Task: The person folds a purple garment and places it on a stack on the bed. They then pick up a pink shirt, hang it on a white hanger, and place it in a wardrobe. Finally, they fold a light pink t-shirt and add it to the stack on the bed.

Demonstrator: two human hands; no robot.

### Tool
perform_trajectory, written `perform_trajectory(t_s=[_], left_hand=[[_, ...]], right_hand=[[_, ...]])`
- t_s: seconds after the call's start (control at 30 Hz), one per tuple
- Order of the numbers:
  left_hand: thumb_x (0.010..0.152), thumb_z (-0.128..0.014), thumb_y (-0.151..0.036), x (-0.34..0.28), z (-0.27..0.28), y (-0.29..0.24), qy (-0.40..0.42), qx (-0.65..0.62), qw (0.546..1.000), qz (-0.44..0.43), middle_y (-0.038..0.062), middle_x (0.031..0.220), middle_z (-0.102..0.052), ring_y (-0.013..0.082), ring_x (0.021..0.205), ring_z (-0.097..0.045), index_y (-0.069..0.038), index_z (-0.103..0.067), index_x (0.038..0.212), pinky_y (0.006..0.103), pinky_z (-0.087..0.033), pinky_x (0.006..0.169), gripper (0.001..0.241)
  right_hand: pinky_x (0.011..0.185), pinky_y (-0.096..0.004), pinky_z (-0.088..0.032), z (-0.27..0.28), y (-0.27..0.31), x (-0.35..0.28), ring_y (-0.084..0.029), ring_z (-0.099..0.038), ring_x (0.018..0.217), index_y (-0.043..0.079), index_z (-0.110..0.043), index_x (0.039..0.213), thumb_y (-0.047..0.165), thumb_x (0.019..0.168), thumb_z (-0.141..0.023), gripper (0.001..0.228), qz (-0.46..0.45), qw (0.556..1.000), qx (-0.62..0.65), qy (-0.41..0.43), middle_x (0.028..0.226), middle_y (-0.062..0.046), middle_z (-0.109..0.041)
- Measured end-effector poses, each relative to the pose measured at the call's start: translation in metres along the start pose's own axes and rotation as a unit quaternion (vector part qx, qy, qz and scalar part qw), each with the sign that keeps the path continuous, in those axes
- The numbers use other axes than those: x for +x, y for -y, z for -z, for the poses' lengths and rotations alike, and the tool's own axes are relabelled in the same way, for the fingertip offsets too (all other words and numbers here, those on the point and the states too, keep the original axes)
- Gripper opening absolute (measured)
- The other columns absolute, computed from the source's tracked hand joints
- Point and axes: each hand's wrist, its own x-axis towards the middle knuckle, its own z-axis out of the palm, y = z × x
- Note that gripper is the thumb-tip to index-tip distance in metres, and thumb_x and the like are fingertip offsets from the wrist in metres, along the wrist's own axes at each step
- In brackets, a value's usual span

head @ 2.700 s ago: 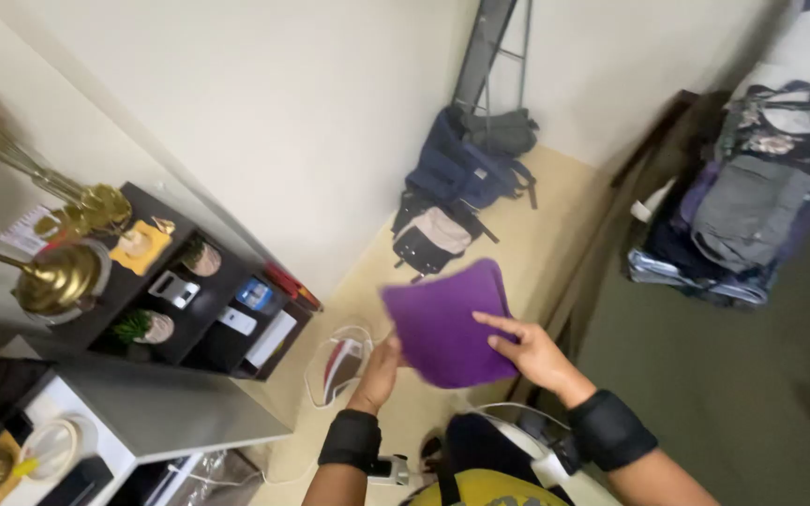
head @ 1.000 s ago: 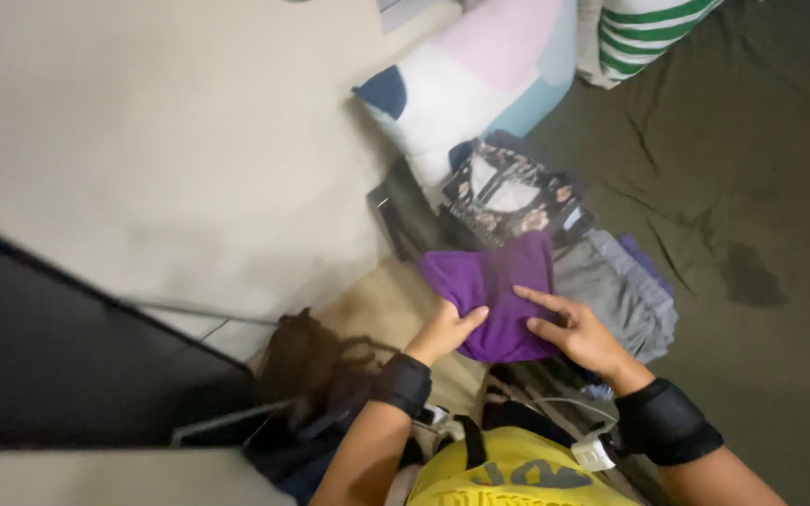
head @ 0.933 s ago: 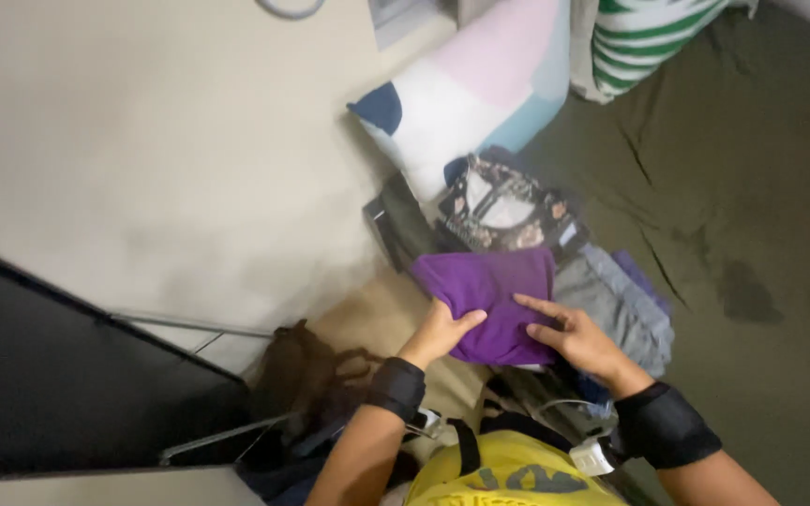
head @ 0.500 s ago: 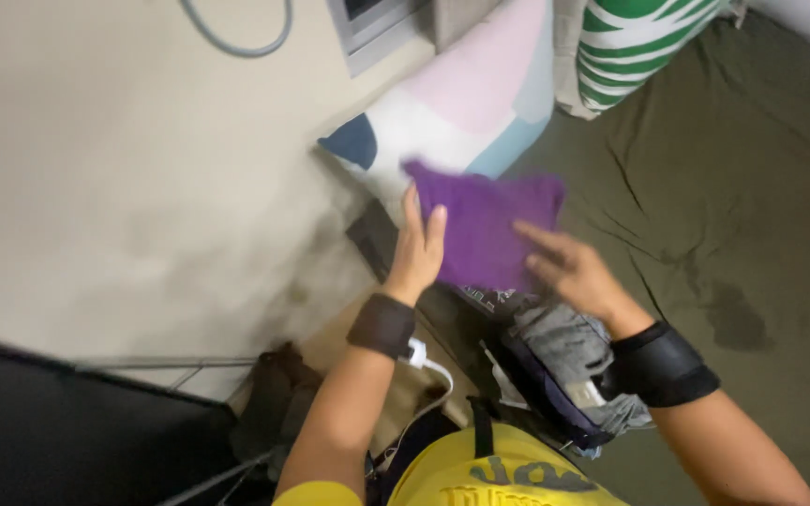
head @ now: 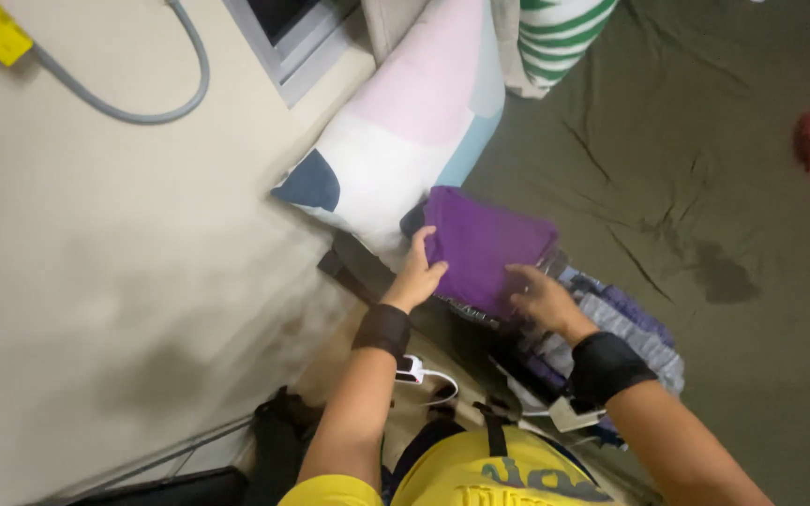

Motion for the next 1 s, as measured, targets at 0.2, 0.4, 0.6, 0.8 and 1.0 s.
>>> perform_trajectory(t_s=[0.2, 0.4, 0.6, 0.8, 1.0], left_hand=[[0.095, -0.056, 0.002, 0.007, 0.023, -0.010, 0.007, 0.055, 0.998, -0.013, 0.018, 0.129, -0.070, 0.0362, 0.124, -0.068, -0.014, -0.058, 0.128, 0.0423, -0.054, 0.107, 0.036], [0.092, -0.068, -0.020, -0.006, 0.033, -0.059, -0.042, 0.245, 0.964, -0.098, 0.023, 0.153, -0.041, 0.0459, 0.141, -0.041, -0.016, -0.049, 0.144, 0.0594, -0.033, 0.118, 0.056], [0.096, -0.060, -0.057, -0.012, 0.000, -0.034, 0.053, 0.378, 0.918, -0.111, 0.022, 0.166, -0.025, 0.0506, 0.150, -0.025, -0.022, -0.032, 0.160, 0.0732, -0.019, 0.113, 0.079], [0.088, -0.062, -0.063, -0.015, -0.002, -0.047, 0.115, 0.389, 0.914, -0.015, 0.018, 0.166, -0.026, 0.0457, 0.148, -0.026, -0.026, -0.030, 0.159, 0.0735, -0.021, 0.112, 0.086], [0.088, -0.069, -0.049, -0.032, -0.006, -0.103, 0.081, 0.403, 0.911, -0.016, 0.017, 0.163, -0.029, 0.0452, 0.148, -0.023, -0.025, -0.039, 0.154, 0.0736, -0.020, 0.111, 0.077]], right_hand=[[0.083, -0.039, -0.057, -0.009, 0.018, -0.004, -0.026, -0.072, 0.097, 0.012, -0.063, 0.141, 0.005, 0.087, -0.068, 0.054, 0.073, 0.992, -0.033, -0.100, 0.111, -0.020, -0.075], [0.088, -0.040, -0.055, -0.026, 0.066, -0.034, -0.032, -0.072, 0.100, 0.024, -0.055, 0.149, 0.018, 0.090, -0.071, 0.062, -0.035, 0.980, -0.133, -0.142, 0.115, -0.020, -0.070], [0.105, -0.059, -0.041, -0.042, 0.073, -0.039, -0.041, -0.046, 0.133, 0.022, -0.051, 0.149, 0.028, 0.082, -0.076, 0.072, 0.058, 0.900, -0.354, -0.247, 0.148, -0.017, -0.047], [0.107, -0.075, -0.023, -0.048, 0.038, -0.033, -0.040, -0.028, 0.149, 0.023, -0.051, 0.148, 0.031, 0.081, -0.076, 0.072, 0.055, 0.909, -0.397, -0.117, 0.164, -0.010, -0.035], [0.113, -0.057, -0.035, 0.019, 0.048, -0.086, -0.036, -0.046, 0.141, 0.020, -0.066, 0.134, 0.021, 0.088, -0.072, 0.046, 0.203, 0.935, -0.224, -0.185, 0.147, -0.012, -0.057]])
